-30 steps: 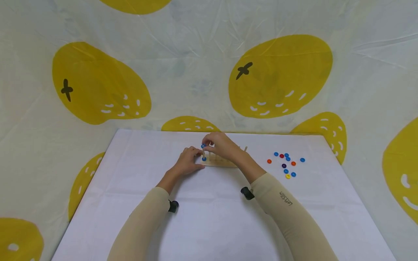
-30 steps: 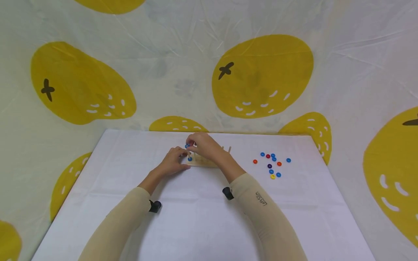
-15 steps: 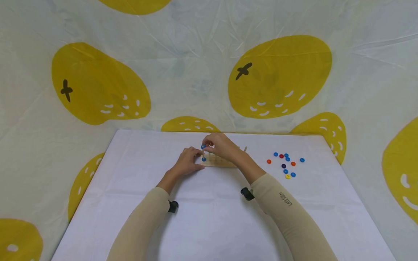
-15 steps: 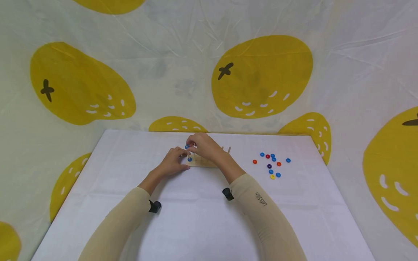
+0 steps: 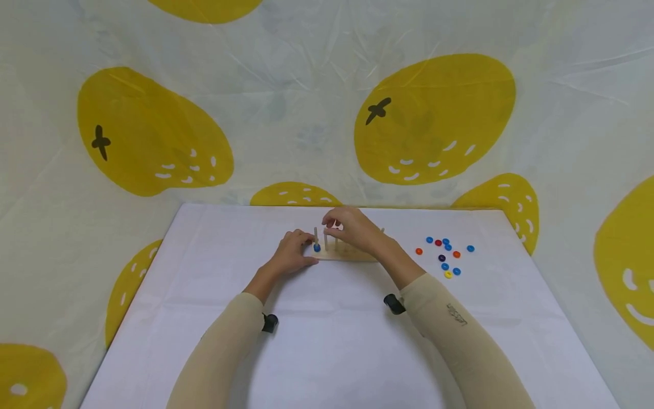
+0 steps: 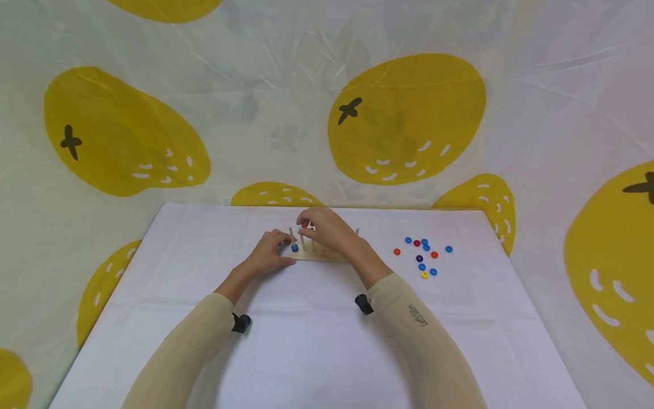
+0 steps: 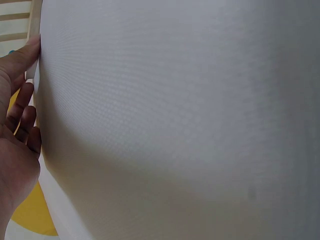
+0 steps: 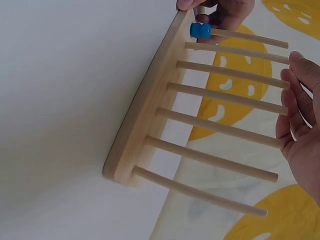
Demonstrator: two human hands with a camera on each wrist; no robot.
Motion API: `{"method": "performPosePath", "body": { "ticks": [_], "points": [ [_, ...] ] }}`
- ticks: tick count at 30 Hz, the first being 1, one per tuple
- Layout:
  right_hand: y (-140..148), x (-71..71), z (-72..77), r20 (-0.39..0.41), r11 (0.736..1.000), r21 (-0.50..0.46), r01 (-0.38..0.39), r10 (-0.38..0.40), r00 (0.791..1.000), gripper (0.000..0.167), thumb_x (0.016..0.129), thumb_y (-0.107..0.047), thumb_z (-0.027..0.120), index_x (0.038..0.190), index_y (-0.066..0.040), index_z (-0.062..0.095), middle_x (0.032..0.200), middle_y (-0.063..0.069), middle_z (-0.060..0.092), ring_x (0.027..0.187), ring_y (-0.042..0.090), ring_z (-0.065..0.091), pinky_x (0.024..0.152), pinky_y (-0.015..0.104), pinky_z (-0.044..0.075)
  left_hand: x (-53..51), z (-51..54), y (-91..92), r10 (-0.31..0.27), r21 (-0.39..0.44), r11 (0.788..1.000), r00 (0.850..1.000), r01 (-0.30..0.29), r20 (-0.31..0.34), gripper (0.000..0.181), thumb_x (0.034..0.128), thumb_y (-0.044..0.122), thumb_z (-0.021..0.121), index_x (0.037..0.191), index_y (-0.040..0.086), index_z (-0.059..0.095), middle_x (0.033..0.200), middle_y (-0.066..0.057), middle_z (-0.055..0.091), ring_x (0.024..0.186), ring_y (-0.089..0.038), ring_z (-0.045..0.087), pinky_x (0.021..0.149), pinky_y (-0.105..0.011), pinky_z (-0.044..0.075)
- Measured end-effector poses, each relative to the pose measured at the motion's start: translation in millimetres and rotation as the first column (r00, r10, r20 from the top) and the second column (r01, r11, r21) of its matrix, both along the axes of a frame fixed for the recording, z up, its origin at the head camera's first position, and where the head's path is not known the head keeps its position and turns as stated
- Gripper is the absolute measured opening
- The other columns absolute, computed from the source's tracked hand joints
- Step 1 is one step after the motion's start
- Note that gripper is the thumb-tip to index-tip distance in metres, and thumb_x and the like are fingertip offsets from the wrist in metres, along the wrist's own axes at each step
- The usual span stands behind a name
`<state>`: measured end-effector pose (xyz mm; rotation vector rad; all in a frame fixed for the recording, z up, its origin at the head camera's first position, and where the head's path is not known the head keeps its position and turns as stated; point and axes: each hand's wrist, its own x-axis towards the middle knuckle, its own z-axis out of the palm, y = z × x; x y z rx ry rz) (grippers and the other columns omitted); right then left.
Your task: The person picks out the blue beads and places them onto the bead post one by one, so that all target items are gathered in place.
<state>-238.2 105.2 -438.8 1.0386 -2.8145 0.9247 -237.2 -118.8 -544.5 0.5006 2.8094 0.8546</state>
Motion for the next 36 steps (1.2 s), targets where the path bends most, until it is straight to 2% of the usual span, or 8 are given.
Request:
{"method": "performPosePath", "body": {
  "ticks": [11,21,30,36],
  "points": [
    [23.3,11.8,4.5,-0.019,0.999,-0.018,0.044,-0.044,0.999,0.021,0.094,-0.015,0.077,0.113,-0.008,0.075,0.108,0.006,0.075,0.099,0.025,0.067,0.090,0.042,0.058,0.0,-2.0,1.2,-0.002,0.006,1.000,1.000,0.002,-0.001,0.059,0.0822,0.032,0.089,0.134,0.013,0.066,0.126,-0.006,0.061,0.118,-0.026,0.051,0.105,-0.043,0.044],
    [58.5,32.9,4.0,-0.044,0.992,-0.034,0.123,-0.125,0.991,0.021,0.095,-0.017,0.076,0.114,-0.009,0.074,0.109,0.005,0.072,0.099,0.022,0.065,0.089,0.044,0.057,3.6,0.2,1.0,0.003,0.011,1.000,1.000,-0.003,-0.010,0.060,0.0816,0.029,0.090,0.134,0.013,0.066,0.127,-0.007,0.061,0.119,-0.026,0.050,0.106,-0.044,0.043],
    [108.7,45.4,-0.9,-0.128,0.983,-0.090,0.162,-0.172,0.977,0.021,0.091,-0.009,0.079,0.111,-0.008,0.074,0.106,0.007,0.074,0.094,0.023,0.065,0.084,0.046,0.057,3.0,0.3,0.1,-0.004,0.025,1.000,1.000,0.004,-0.011,0.059,0.0814,0.029,0.090,0.132,0.013,0.066,0.126,-0.006,0.062,0.117,-0.026,0.050,0.104,-0.044,0.043],
    [147.1,52.7,-6.4,-0.175,0.972,-0.057,0.227,-0.234,0.957,0.025,0.087,-0.008,0.082,0.110,-0.008,0.074,0.108,0.008,0.074,0.091,0.022,0.065,0.079,0.046,0.057,2.8,-0.1,0.1,0.001,0.027,1.000,1.000,-0.001,-0.010,0.058,0.0814,0.029,0.090,0.132,0.013,0.066,0.125,-0.006,0.062,0.117,-0.026,0.051,0.105,-0.044,0.043]
  ]
}}
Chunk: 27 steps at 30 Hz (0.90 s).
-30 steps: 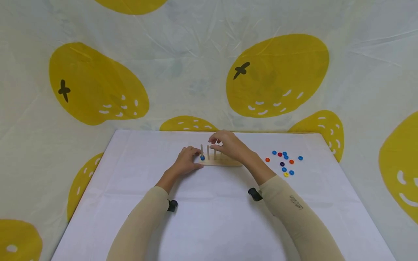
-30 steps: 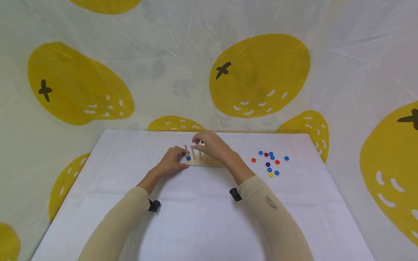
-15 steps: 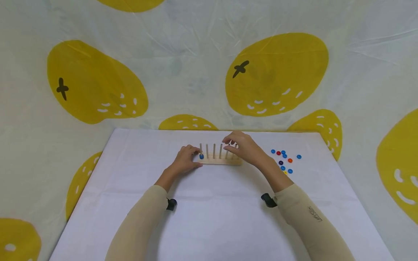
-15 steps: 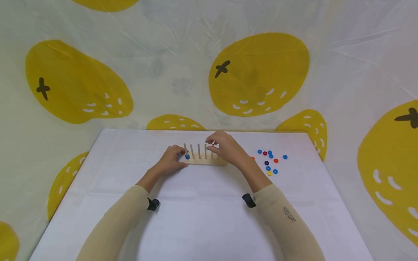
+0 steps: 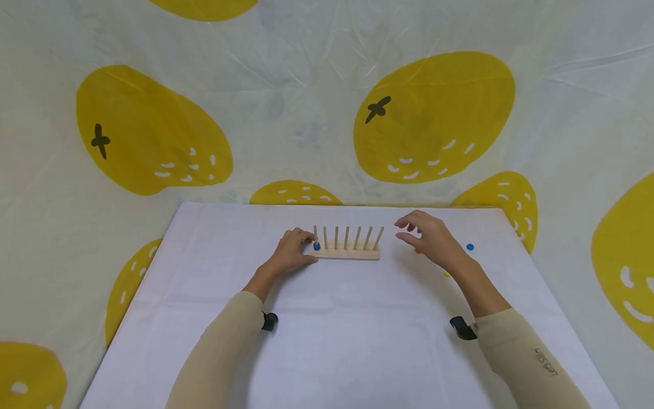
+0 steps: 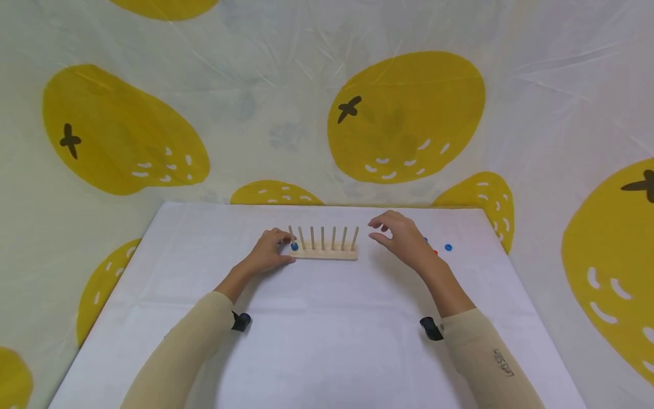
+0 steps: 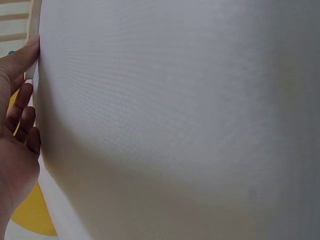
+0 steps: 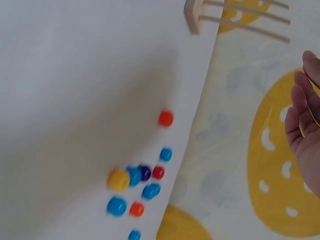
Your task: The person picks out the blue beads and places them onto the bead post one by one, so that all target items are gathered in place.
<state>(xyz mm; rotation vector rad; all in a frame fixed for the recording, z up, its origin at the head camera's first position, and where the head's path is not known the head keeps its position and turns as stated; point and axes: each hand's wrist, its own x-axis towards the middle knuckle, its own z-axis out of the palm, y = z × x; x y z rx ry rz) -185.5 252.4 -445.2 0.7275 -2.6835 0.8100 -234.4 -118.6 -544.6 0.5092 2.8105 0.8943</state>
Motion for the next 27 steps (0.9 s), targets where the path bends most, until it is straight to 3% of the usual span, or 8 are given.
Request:
{"method": "performPosePath", "body": {
  "ticks": [4,7,17,27],
  "points": [
    [25.7,6.1,-6.8,-0.019,0.998,0.034,0.047,-0.047,0.999,0.026,0.086,-0.006,0.083,0.109,-0.007,0.073,0.107,0.009,0.073,0.090,0.025,0.067,0.076,0.047,0.058,-0.3,-0.5,1.0,-0.006,-0.004,1.000,1.000,0.006,-0.006,0.058,0.0817,0.029,0.089,0.132,0.012,0.066,0.125,-0.007,0.062,0.118,-0.027,0.051,0.105,-0.044,0.043],
    [43.8,11.3,-14.4,0.012,0.995,0.044,0.093,-0.093,0.996,0.025,0.087,-0.007,0.082,0.110,-0.007,0.073,0.106,0.009,0.073,0.089,0.026,0.067,0.075,0.047,0.058,-0.3,-0.5,0.8,-0.001,-0.014,1.000,1.000,0.001,-0.001,0.058,0.0818,0.029,0.089,0.133,0.013,0.066,0.126,-0.007,0.062,0.118,-0.027,0.051,0.106,-0.044,0.043],
    [90.0,29.7,-41.5,0.168,0.971,0.063,0.232,-0.240,0.956,0.028,0.091,-0.012,0.079,0.117,-0.005,0.072,0.103,0.008,0.073,0.091,0.023,0.061,0.075,0.019,0.050,-0.5,1.5,-1.4,0.004,-0.017,1.000,1.000,-0.004,0.005,0.059,0.0816,0.029,0.090,0.133,0.013,0.066,0.125,-0.007,0.061,0.119,-0.026,0.051,0.106,-0.044,0.043],
    [119.9,44.2,-63.7,0.266,0.956,0.105,0.273,-0.291,0.919,0.030,0.093,-0.018,0.078,0.119,-0.003,0.071,0.103,0.010,0.072,0.092,0.024,0.061,0.074,0.010,0.046,0.1,2.4,-0.7,-0.001,0.007,1.000,1.000,0.001,0.014,0.058,0.0821,0.028,0.089,0.133,0.013,0.066,0.125,-0.007,0.061,0.119,-0.026,0.050,0.106,-0.045,0.043]
  ]
}}
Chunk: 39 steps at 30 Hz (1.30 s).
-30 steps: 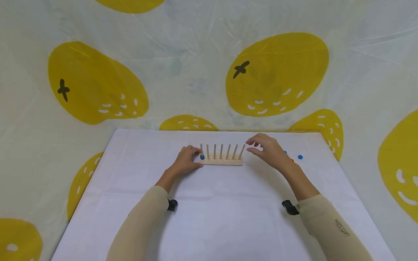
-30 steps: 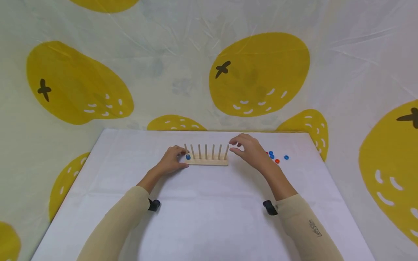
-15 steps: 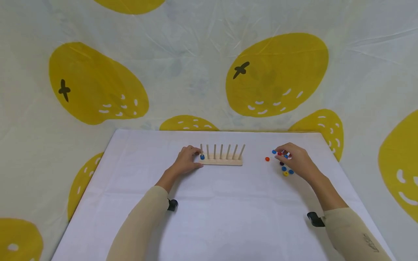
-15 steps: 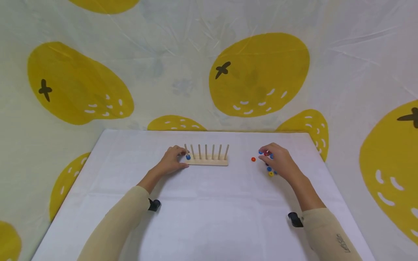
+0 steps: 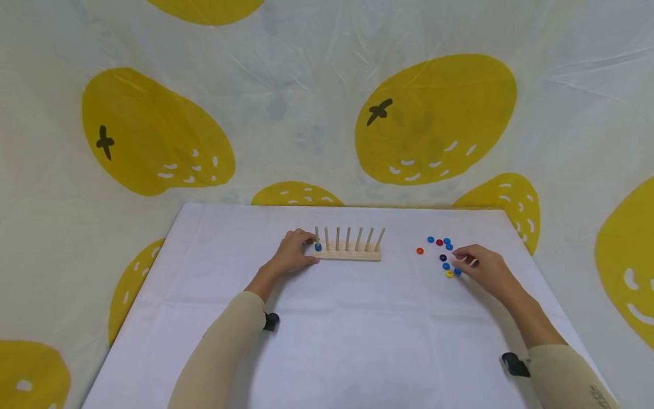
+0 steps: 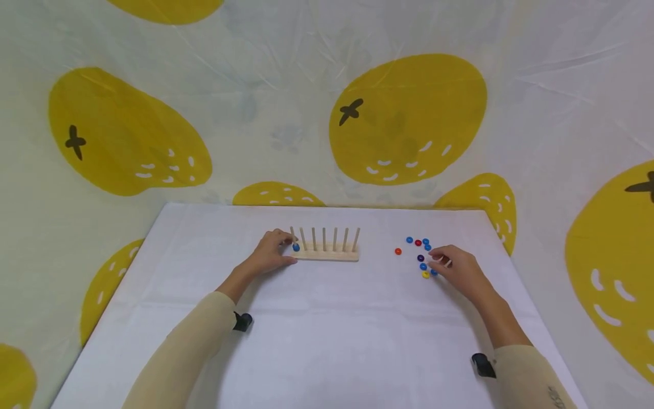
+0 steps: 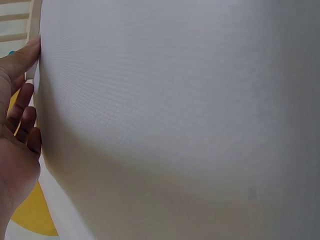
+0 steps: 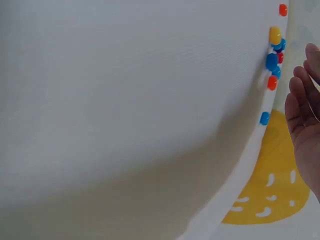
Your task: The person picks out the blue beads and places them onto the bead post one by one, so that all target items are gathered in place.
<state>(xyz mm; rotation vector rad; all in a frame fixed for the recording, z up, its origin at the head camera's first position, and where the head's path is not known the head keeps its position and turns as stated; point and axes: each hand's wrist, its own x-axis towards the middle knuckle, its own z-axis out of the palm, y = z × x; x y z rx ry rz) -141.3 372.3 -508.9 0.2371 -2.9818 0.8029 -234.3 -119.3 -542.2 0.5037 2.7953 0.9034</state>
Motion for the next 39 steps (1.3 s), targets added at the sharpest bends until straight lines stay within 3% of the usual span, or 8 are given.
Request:
{"method": "performPosePath", "body": {
  "ticks": [6,13,18,27,39],
  "points": [
    [7.7,4.9,-8.6,0.106,1.000,0.008,0.014,-0.014,0.994,0.039,0.091,-0.024,0.081,0.122,-0.003,0.070,0.102,0.009,0.069,0.093,0.024,0.059,0.073,0.012,0.047,1.1,-1.2,0.5,0.007,-0.013,1.000,1.000,-0.007,0.002,0.058,0.0824,0.029,0.089,0.133,0.013,0.065,0.125,-0.006,0.061,0.118,-0.026,0.050,0.105,-0.045,0.043],
    [11.4,6.6,-15.6,0.175,0.999,0.032,0.035,-0.040,0.984,0.043,0.092,-0.028,0.079,0.126,-0.005,0.068,0.107,0.011,0.068,0.094,0.025,0.058,0.077,0.024,0.052,0.6,1.6,1.0,0.010,-0.010,1.000,1.000,-0.010,-0.011,0.057,0.0825,0.029,0.089,0.132,0.013,0.066,0.126,-0.007,0.061,0.119,-0.027,0.050,0.106,-0.045,0.043],
    [13.2,7.7,-20.9,0.183,0.999,0.030,0.043,-0.048,0.982,0.040,0.093,-0.025,0.078,0.126,-0.005,0.068,0.110,0.013,0.068,0.095,0.026,0.059,0.080,0.027,0.054,1.8,2.7,0.1,0.016,-0.025,1.000,1.000,-0.016,0.004,0.059,0.0828,0.030,0.088,0.135,0.013,0.065,0.129,-0.007,0.061,0.121,-0.026,0.050,0.108,-0.045,0.042],
    [13.3,7.7,-25.4,0.198,0.998,0.025,0.049,-0.053,0.979,0.032,0.094,-0.020,0.077,0.121,-0.004,0.068,0.102,0.009,0.067,0.093,0.025,0.057,0.077,0.025,0.052,1.7,0.8,0.4,0.001,-0.019,1.000,1.000,-0.001,0.000,0.060,0.0833,0.030,0.088,0.135,0.012,0.064,0.129,-0.007,0.061,0.121,-0.027,0.050,0.108,-0.045,0.043],
    [10.2,8.4,-20.8,0.213,0.998,0.014,0.059,-0.061,0.975,0.030,0.095,-0.020,0.076,0.119,-0.004,0.068,0.099,0.007,0.066,0.093,0.024,0.056,0.075,0.020,0.050,0.0,-1.6,0.1,0.002,-0.018,1.000,1.000,-0.002,-0.003,0.059,0.0832,0.031,0.088,0.135,0.013,0.065,0.127,-0.006,0.060,0.119,-0.025,0.050,0.106,-0.044,0.043]
  ]
}}
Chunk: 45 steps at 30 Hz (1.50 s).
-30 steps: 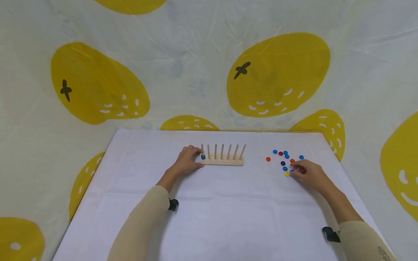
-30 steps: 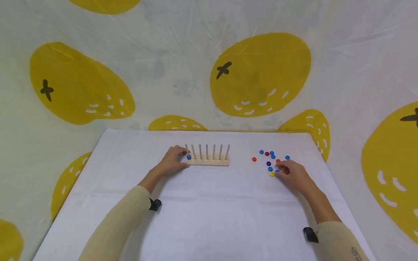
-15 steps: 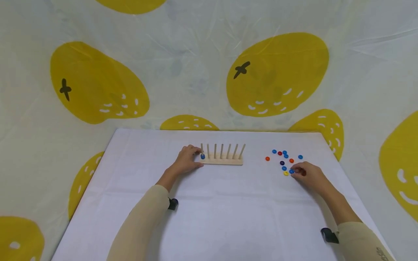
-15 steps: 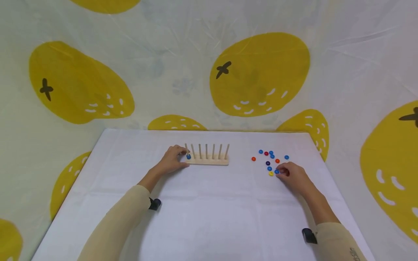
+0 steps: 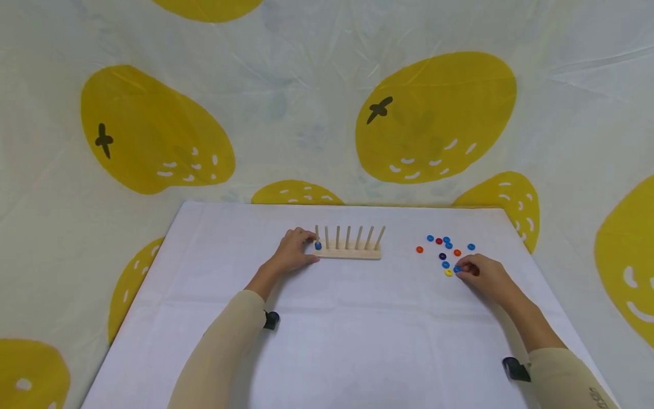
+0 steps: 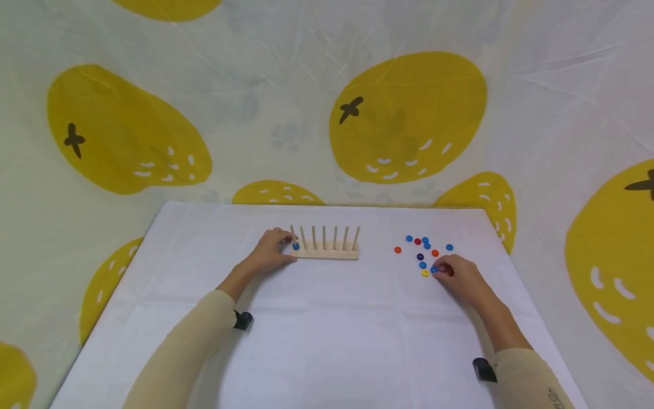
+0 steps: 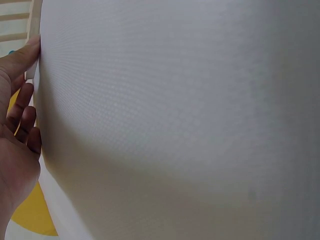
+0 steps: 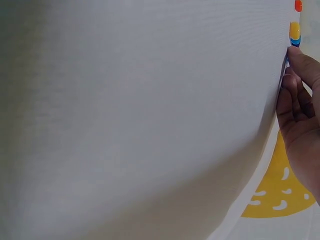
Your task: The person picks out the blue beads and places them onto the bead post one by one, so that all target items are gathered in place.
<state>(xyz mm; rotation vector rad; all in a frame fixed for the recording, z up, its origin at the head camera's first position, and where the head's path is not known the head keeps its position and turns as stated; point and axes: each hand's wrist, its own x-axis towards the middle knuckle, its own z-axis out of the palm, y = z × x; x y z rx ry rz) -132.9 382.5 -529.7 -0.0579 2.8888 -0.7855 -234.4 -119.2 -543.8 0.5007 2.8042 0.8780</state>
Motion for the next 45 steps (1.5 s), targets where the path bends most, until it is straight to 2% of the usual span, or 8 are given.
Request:
{"method": "performPosePath", "body": {
  "ticks": [5,11,19,26,37,40,45],
  "points": [
    [2.6,0.1,3.4,0.001,1.000,0.002,-0.020,0.020,1.000,0.030,0.095,-0.022,0.076,0.119,-0.005,0.067,0.099,0.006,0.066,0.093,0.024,0.057,0.075,0.019,0.050,1.4,2.4,2.8,0.006,0.000,1.000,1.000,-0.006,0.012,0.059,0.0836,0.030,0.088,0.135,0.013,0.065,0.128,-0.006,0.060,0.121,-0.026,0.049,0.108,-0.044,0.042],
    [0.7,-3.8,8.1,-0.034,0.999,0.023,-0.034,0.035,0.999,0.031,0.094,-0.023,0.077,0.118,-0.006,0.068,0.096,0.005,0.066,0.091,0.023,0.057,0.073,0.016,0.048,1.7,2.3,2.1,0.014,-0.010,1.000,1.000,-0.014,0.010,0.059,0.0831,0.030,0.088,0.135,0.014,0.065,0.128,-0.006,0.060,0.121,-0.026,0.050,0.109,-0.044,0.042],
    [-16.3,-11.2,26.6,-0.168,0.998,0.006,-0.067,0.067,0.984,0.027,0.093,-0.014,0.077,0.117,-0.004,0.069,0.095,0.007,0.069,0.088,0.023,0.059,0.072,0.011,0.047,2.5,3.0,-0.3,0.008,-0.005,1.000,1.000,-0.008,0.003,0.059,0.0828,0.030,0.089,0.134,0.013,0.065,0.126,-0.006,0.060,0.120,-0.026,0.049,0.108,-0.044,0.042],
    [-35.0,-25.2,47.5,-0.242,0.994,-0.008,-0.113,0.108,0.964,0.023,0.094,-0.012,0.076,0.115,-0.005,0.069,0.094,0.006,0.070,0.087,0.023,0.059,0.072,0.011,0.048,1.3,2.0,-0.5,-0.002,-0.004,1.000,1.000,0.002,0.004,0.059,0.0836,0.030,0.088,0.135,0.013,0.064,0.127,-0.006,0.060,0.120,-0.026,0.049,0.107,-0.045,0.041],
    [-73.2,-48.9,74.7,-0.251,0.987,-0.036,-0.158,0.144,0.957,0.023,0.097,-0.017,0.073,0.117,-0.007,0.068,0.099,0.006,0.071,0.090,0.023,0.062,0.074,0.013,0.049,-1.5,-1.8,-0.1,-0.003,-0.009,1.000,1.000,0.003,0.013,0.058,0.0842,0.031,0.087,0.135,0.015,0.064,0.127,-0.005,0.060,0.118,-0.024,0.049,0.106,-0.043,0.042],
    [-86.0,-54.4,81.1,-0.275,0.982,-0.046,-0.183,0.163,0.948,0.022,0.096,-0.015,0.074,0.116,-0.007,0.069,0.099,0.006,0.071,0.090,0.023,0.063,0.076,0.015,0.050,-1.9,-3.3,0.4,-0.003,-0.022,1.000,1.000,0.003,0.008,0.058,0.0845,0.033,0.087,0.135,0.016,0.064,0.126,-0.003,0.060,0.117,-0.023,0.049,0.105,-0.042,0.042],
    [-107.9,-65.4,89.7,-0.332,0.969,-0.058,-0.238,0.206,0.920,0.017,0.096,-0.014,0.074,0.112,-0.008,0.072,0.096,0.004,0.072,0.088,0.020,0.064,0.079,0.027,0.055,-2.1,-2.1,1.0,-0.006,-0.014,1.000,1.000,0.006,0.001,0.058,0.0845,0.031,0.087,0.135,0.015,0.064,0.125,-0.004,0.060,0.117,-0.023,0.050,0.105,-0.043,0.042]
  ]
}}
